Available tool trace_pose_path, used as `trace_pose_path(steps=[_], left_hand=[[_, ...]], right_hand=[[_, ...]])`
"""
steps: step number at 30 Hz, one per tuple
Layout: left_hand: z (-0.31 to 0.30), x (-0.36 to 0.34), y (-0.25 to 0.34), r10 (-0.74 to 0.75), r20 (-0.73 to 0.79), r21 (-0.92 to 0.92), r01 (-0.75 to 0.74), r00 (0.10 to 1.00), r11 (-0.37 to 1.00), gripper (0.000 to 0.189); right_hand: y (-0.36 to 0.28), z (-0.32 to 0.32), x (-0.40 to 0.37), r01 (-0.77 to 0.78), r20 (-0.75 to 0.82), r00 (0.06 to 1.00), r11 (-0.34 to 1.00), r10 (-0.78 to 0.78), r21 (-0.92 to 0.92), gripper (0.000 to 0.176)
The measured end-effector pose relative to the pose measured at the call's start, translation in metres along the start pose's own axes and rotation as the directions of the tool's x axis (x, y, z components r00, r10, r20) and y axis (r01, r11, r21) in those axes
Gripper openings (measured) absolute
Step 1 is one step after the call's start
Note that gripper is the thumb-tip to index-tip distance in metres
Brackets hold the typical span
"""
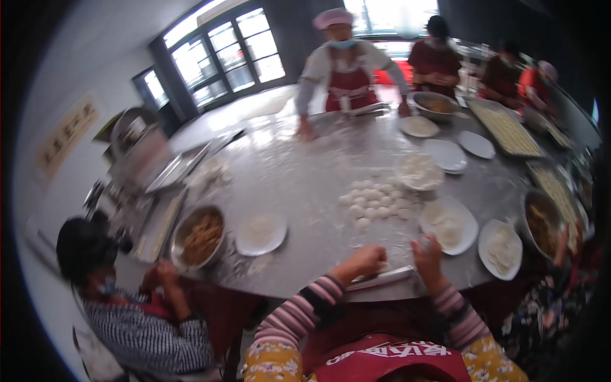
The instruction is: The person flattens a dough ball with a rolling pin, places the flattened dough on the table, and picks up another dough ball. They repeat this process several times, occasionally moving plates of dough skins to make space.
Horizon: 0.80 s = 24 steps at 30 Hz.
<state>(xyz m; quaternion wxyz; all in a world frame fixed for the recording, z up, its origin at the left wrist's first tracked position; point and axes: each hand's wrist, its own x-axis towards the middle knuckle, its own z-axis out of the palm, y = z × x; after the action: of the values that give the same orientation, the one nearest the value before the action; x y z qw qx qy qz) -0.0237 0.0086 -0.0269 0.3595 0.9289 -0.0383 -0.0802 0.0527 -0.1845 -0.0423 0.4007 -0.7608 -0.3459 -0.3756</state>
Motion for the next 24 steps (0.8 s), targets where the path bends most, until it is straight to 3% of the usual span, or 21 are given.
trace_pose_path(steps=[1, 3, 7, 10, 11, 12, 14, 15, 16, 17, 19, 20, 24], left_hand=[[0.002, -0.004, -0.003, 0.041, -0.091, -0.031, -0.044, 0.995, 0.999, 0.014], [0.001, -0.011, -0.004, 0.028, -0.133, -0.134, -0.046, 0.991, 0.990, 0.011], [0.001, -0.003, 0.008, 0.017, -0.139, -0.079, -0.028, 0.990, 0.996, 0.010], [0.005, 0.006, 0.009, 0.008, -0.285, 0.001, -0.008, 0.958, 1.000, 0.011], [0.004, 0.007, 0.006, -0.011, -0.204, -0.060, -0.001, 0.979, 0.998, 0.012], [0.004, 0.009, 0.003, -0.023, -0.122, -0.121, 0.008, 0.992, 0.993, 0.012], [0.008, 0.011, -0.005, 0.007, -0.139, -0.103, -0.021, 0.990, 0.994, 0.012], [0.008, 0.009, -0.011, 0.046, -0.149, -0.078, -0.058, 0.988, 0.995, 0.012], [0.005, 0.003, -0.008, 0.047, -0.196, -0.102, -0.068, 0.979, 0.992, 0.009], [0.001, -0.001, -0.005, 0.031, -0.210, -0.105, -0.054, 0.977, 0.993, 0.009], [-0.006, -0.007, 0.005, 0.048, -0.082, -0.122, -0.058, 0.996, 0.991, 0.008], [-0.007, -0.005, 0.010, 0.074, -0.071, -0.038, -0.077, 0.995, 0.996, 0.009], [0.000, 0.009, 0.009, -0.007, -0.191, 0.052, 0.018, 0.982, 0.998, 0.011]], right_hand=[[-0.021, -0.022, 0.007, -0.202, 0.050, 0.979, 0.959, 0.196, 0.196, 0.026], [-0.006, -0.024, -0.014, -0.399, 0.186, 0.916, 0.842, 0.355, 0.362, 0.024], [-0.014, 0.006, 0.030, -0.340, 0.178, 0.937, 0.898, 0.300, 0.278, 0.021], [-0.014, 0.020, 0.039, -0.269, 0.142, 0.961, 0.916, 0.236, 0.298, 0.020], [-0.009, 0.022, 0.037, -0.235, 0.103, 0.972, 0.919, 0.213, 0.316, 0.021], [0.002, 0.019, 0.024, -0.325, 0.167, 0.943, 0.899, 0.287, 0.294, 0.020], [-0.010, -0.003, 0.012, -0.223, 0.076, 0.974, 0.952, 0.211, 0.210, 0.018], [-0.015, -0.018, 0.004, -0.319, 0.148, 0.945, 0.918, 0.291, 0.234, 0.017], [-0.010, -0.026, -0.008, -0.650, 0.336, 0.758, 0.694, 0.559, 0.311, 0.016], [-0.003, -0.019, -0.008, -0.647, 0.352, 0.759, 0.693, 0.547, 0.318, 0.016], [-0.003, -0.011, -0.001, -0.511, 0.248, 0.858, 0.794, 0.450, 0.329, 0.017], [-0.007, 0.000, 0.014, -0.255, 0.096, 0.966, 0.940, 0.239, 0.225, 0.017], [0.000, 0.031, 0.039, -0.324, 0.215, 0.939, 0.898, 0.267, 0.297, 0.016]])
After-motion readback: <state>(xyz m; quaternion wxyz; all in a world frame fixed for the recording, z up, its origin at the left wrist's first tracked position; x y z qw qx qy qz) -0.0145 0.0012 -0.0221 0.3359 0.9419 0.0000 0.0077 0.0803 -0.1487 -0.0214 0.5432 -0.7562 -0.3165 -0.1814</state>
